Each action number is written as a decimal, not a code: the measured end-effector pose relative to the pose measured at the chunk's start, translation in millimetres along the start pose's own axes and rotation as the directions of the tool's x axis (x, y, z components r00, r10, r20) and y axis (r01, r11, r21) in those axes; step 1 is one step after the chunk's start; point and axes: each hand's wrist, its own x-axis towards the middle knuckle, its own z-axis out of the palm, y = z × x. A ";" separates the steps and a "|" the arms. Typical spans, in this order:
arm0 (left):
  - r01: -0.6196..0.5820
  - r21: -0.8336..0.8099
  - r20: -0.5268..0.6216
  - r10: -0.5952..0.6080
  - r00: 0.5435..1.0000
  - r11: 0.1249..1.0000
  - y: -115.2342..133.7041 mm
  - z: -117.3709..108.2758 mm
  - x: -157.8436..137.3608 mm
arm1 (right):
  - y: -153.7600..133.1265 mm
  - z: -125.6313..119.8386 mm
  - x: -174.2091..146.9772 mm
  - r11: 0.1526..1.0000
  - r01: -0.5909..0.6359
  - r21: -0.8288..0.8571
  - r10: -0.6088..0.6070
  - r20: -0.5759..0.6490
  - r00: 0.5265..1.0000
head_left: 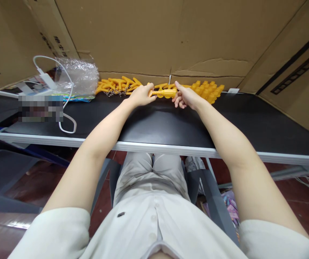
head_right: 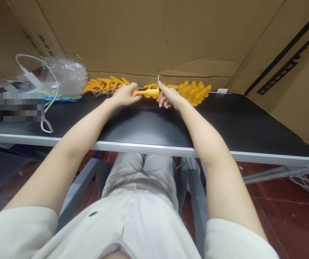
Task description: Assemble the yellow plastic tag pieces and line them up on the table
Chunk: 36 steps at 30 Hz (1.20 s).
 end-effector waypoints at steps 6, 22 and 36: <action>0.000 -0.008 -0.005 0.000 1.000 1.000 -5.0 1.4 2.8 | -3.1 -5.2 -10.7 0.989 0.134 0.066 -0.135 0.021 0.991; -0.044 -0.025 -0.039 0.043 0.998 0.999 -12.6 7.0 7.7 | 2.4 -9.4 -5.4 0.978 0.193 0.079 -0.191 -0.028 0.981; -0.024 -0.027 -0.023 0.024 0.999 0.999 -8.3 3.2 4.7 | -3.4 -22.0 -6.7 0.976 0.120 0.182 -0.096 -0.137 0.986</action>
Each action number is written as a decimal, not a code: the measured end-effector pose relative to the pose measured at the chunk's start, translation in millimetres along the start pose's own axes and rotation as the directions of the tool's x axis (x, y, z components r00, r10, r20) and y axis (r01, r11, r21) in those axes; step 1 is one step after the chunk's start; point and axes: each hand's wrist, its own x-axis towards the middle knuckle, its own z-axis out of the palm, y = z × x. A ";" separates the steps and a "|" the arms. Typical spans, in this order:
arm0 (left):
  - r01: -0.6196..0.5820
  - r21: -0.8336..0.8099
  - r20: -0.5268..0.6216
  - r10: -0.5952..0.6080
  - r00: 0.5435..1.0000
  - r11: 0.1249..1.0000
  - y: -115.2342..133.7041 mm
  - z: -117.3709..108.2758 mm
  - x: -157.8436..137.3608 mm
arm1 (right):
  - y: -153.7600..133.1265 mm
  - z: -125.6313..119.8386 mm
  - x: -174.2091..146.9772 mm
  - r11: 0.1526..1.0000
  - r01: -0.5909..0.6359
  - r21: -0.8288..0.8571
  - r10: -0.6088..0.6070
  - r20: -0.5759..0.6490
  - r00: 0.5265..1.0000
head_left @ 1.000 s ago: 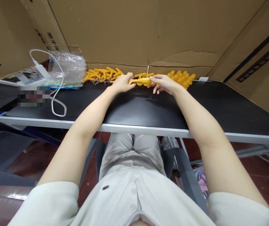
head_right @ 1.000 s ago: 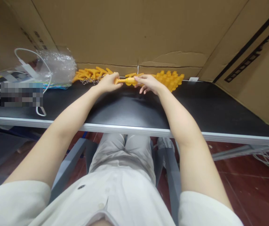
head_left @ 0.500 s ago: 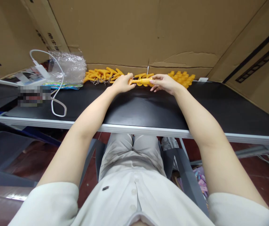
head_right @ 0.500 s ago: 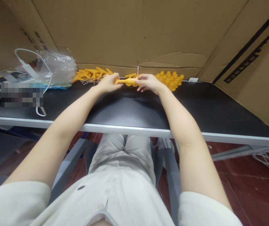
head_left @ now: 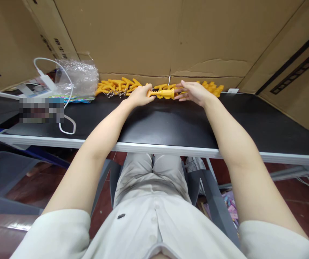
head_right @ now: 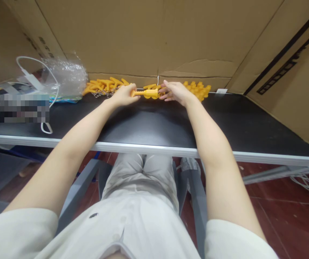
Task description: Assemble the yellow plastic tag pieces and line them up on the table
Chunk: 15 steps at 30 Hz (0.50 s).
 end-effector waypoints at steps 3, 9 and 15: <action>0.011 0.004 0.004 -0.011 1.000 1.000 1.7 -1.3 -0.9 | 2.8 -6.1 1.2 1.000 0.024 -0.020 -0.025 -0.019 1.000; 0.005 -0.005 0.004 -0.005 1.000 1.000 1.2 -0.6 -0.7 | 6.7 -4.8 -1.0 0.996 0.063 -0.068 -0.058 0.073 0.996; -0.009 -0.030 -0.002 0.009 1.000 1.000 -1.9 1.8 1.3 | 3.4 7.5 -7.4 0.987 0.100 -0.129 -0.084 0.124 0.989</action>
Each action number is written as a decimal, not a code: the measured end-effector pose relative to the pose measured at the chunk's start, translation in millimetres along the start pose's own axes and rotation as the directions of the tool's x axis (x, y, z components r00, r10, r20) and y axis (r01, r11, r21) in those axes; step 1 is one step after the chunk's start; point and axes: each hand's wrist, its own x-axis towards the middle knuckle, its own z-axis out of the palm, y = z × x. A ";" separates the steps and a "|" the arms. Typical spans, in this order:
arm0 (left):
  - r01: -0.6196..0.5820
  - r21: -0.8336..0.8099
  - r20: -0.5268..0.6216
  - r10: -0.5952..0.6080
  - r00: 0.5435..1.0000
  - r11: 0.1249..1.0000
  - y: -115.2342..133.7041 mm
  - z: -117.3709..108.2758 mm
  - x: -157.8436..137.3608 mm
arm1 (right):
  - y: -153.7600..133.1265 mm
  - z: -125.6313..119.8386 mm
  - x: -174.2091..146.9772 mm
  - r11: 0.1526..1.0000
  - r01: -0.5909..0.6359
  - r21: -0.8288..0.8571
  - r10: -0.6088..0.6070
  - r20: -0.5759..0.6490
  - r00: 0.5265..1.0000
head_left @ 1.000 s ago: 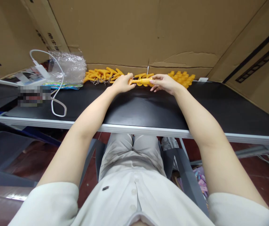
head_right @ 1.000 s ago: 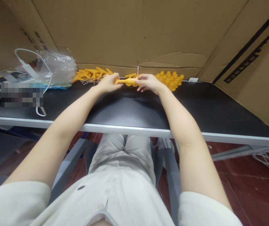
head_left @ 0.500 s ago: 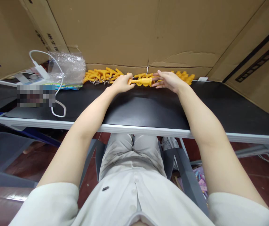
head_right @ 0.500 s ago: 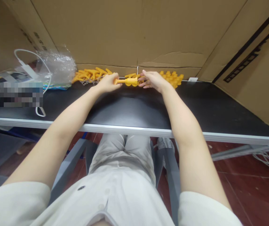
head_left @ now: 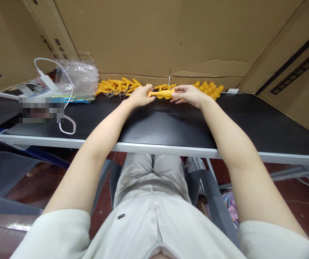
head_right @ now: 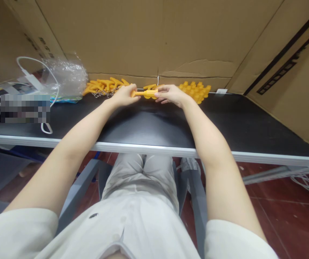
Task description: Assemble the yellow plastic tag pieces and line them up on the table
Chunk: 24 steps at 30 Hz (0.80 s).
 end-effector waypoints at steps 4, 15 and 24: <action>-0.022 -0.016 -0.004 0.022 1.000 1.000 -0.6 -0.4 0.2 | -3.7 3.3 -1.9 1.000 -0.008 -0.010 0.008 -0.009 1.000; -0.010 -0.135 -0.112 -0.005 0.994 0.991 0.1 -7.3 -4.5 | -1.1 7.7 7.1 0.989 0.106 0.107 -0.092 -0.132 0.987; 0.178 -0.127 -0.226 -0.203 0.953 0.976 -46.6 -3.8 4.7 | -3.2 16.5 46.3 0.741 0.334 -0.582 -0.493 -0.134 0.860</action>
